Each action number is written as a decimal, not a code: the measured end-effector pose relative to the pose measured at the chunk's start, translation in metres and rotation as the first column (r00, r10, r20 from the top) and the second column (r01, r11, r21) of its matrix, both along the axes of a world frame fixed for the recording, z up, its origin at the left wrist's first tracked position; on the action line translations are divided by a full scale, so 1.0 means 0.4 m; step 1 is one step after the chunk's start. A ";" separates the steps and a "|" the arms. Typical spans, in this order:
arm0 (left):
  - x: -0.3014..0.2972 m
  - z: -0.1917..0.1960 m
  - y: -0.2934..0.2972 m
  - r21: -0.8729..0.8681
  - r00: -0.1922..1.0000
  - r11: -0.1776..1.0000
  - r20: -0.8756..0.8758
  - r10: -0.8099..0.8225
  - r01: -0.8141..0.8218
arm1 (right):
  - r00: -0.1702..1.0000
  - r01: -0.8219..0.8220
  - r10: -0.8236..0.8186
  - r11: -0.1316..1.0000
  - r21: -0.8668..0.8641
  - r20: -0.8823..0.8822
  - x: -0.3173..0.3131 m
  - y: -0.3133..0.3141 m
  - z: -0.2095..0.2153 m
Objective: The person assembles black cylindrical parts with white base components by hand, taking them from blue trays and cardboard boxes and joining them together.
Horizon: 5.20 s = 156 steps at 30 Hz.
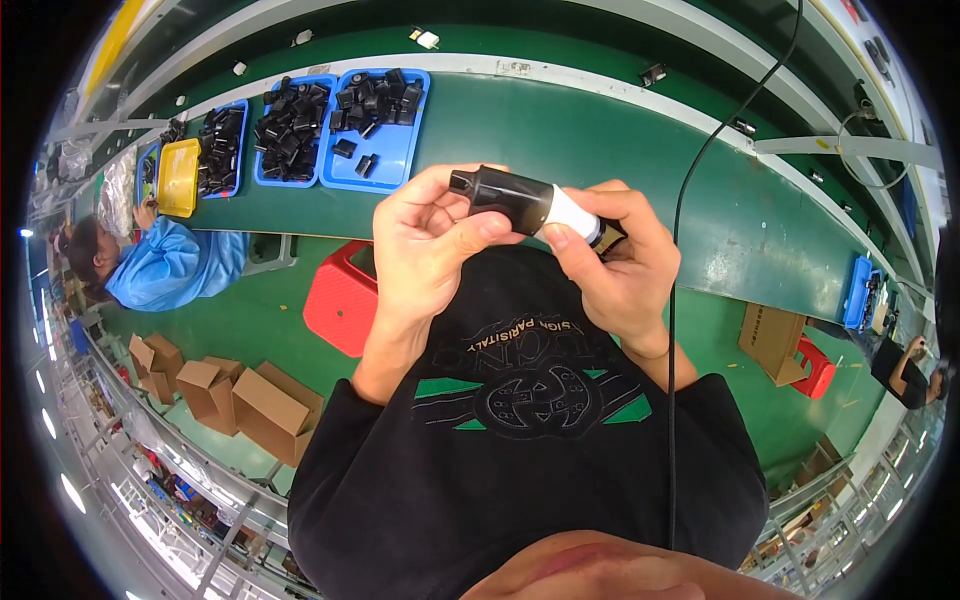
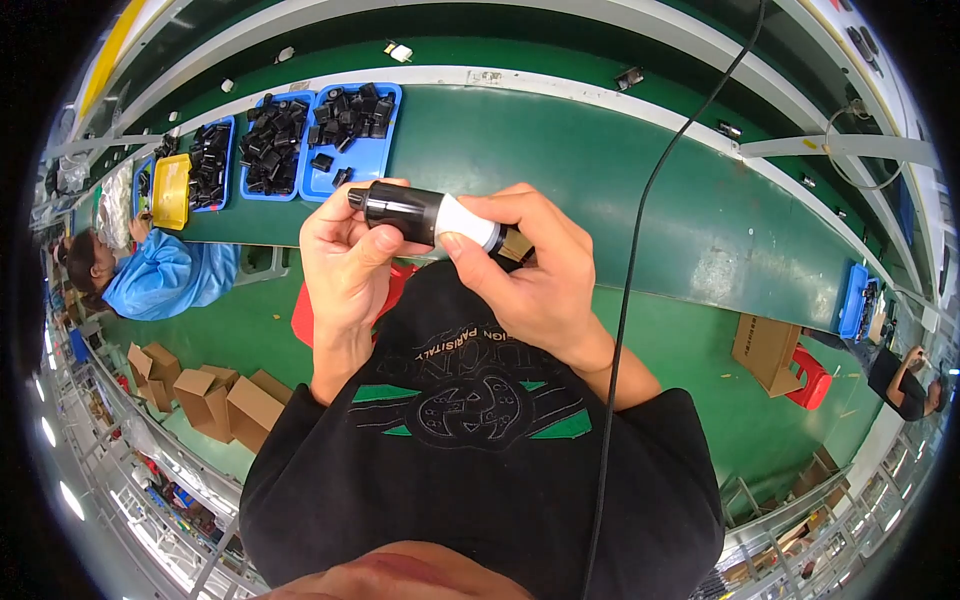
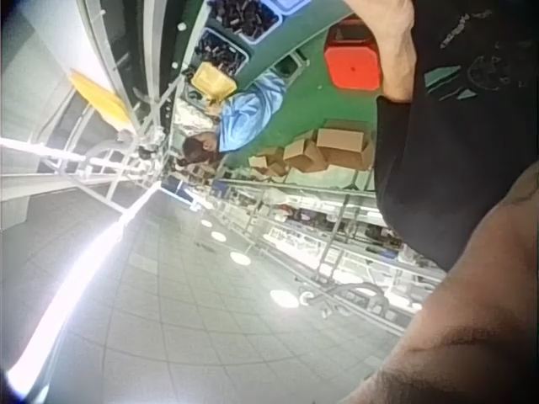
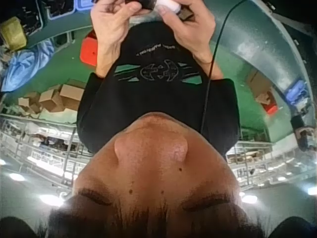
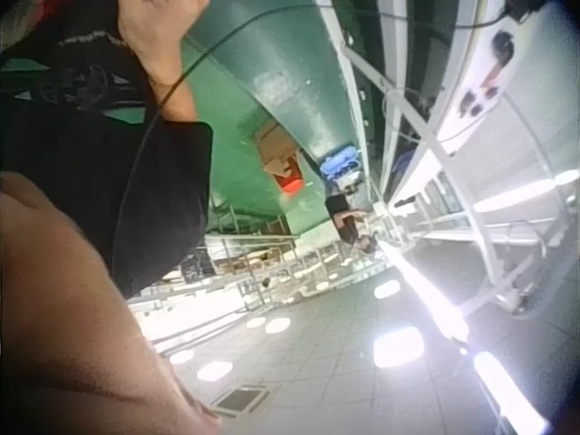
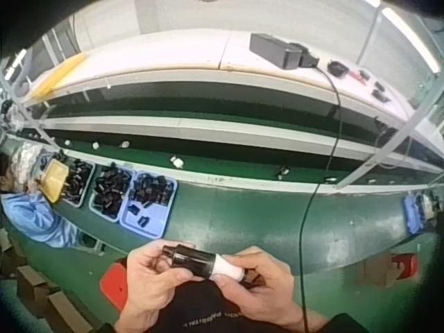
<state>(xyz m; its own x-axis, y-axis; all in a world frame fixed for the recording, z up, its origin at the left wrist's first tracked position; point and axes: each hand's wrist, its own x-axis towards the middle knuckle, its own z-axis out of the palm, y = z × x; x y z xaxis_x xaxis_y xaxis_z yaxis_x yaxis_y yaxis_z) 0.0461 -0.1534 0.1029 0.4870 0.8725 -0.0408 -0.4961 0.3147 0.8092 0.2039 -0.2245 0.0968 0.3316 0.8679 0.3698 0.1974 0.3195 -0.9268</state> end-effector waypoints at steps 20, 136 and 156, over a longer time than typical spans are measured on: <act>0.007 0.097 -0.016 0.684 0.857 0.720 -0.437 0.272 0.120 | 0.892 -0.385 0.416 0.904 0.184 -0.177 0.059 0.049 -0.074; -0.021 -0.129 0.082 -0.265 0.985 0.964 0.160 0.068 -0.024 | 0.976 -0.087 0.130 0.969 -0.232 0.173 0.008 0.106 -0.053; -0.002 -0.041 -0.031 -0.043 0.997 0.999 0.068 0.024 -0.021 | 0.943 -0.215 0.201 0.976 0.024 0.266 0.052 0.023 -0.023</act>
